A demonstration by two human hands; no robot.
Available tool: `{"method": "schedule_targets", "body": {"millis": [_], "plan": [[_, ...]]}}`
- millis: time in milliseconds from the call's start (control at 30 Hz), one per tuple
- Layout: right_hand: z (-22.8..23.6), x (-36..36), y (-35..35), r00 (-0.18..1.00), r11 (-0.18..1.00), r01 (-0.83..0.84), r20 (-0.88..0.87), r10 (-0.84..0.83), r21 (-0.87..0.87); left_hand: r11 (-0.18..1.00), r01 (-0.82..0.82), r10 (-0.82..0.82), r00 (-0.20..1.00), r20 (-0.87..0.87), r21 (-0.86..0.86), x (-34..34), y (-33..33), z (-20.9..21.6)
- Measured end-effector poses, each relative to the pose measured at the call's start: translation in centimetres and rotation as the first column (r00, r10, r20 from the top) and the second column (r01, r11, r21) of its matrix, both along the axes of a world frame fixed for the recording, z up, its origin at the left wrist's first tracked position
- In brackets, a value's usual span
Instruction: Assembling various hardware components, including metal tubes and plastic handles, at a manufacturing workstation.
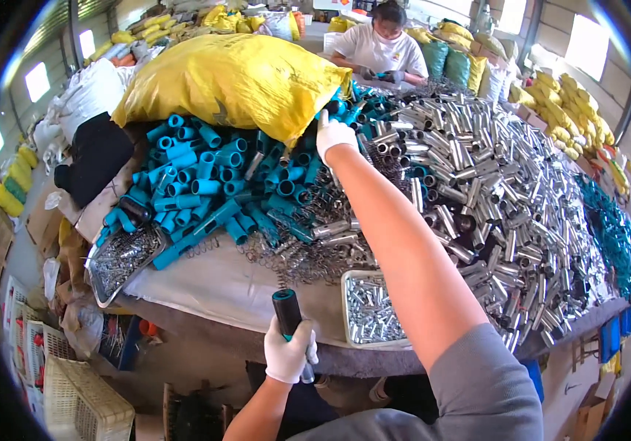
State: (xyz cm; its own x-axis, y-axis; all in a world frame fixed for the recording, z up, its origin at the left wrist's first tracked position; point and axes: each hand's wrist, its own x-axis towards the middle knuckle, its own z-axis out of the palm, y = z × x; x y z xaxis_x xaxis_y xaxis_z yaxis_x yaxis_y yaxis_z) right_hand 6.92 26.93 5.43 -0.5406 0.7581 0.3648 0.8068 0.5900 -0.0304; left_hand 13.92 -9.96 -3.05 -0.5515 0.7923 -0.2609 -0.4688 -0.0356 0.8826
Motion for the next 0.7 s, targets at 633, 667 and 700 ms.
{"method": "schedule_targets", "body": {"millis": [633,667,700], "plan": [[3.7,32.7,-23.1,0.786,0.354,-0.616,-0.578,0.221,-0.703,0.953,0.288,-0.251,0.584,-0.772,-0.093,3.2,-4.0,1.0],[4.1,33.2,-23.8,0.835,0.362,-0.544,-0.444,0.324,-0.758,0.936,0.327,-0.294,0.533,-0.794,-0.127,3.7,-4.6,1.1],[4.3,33.6,-24.4,0.840,0.417,-0.508,-0.328,0.431,-0.753,0.919,0.363,-0.328,0.477,-0.816,-0.157,4.0,-5.0,1.2]]}}
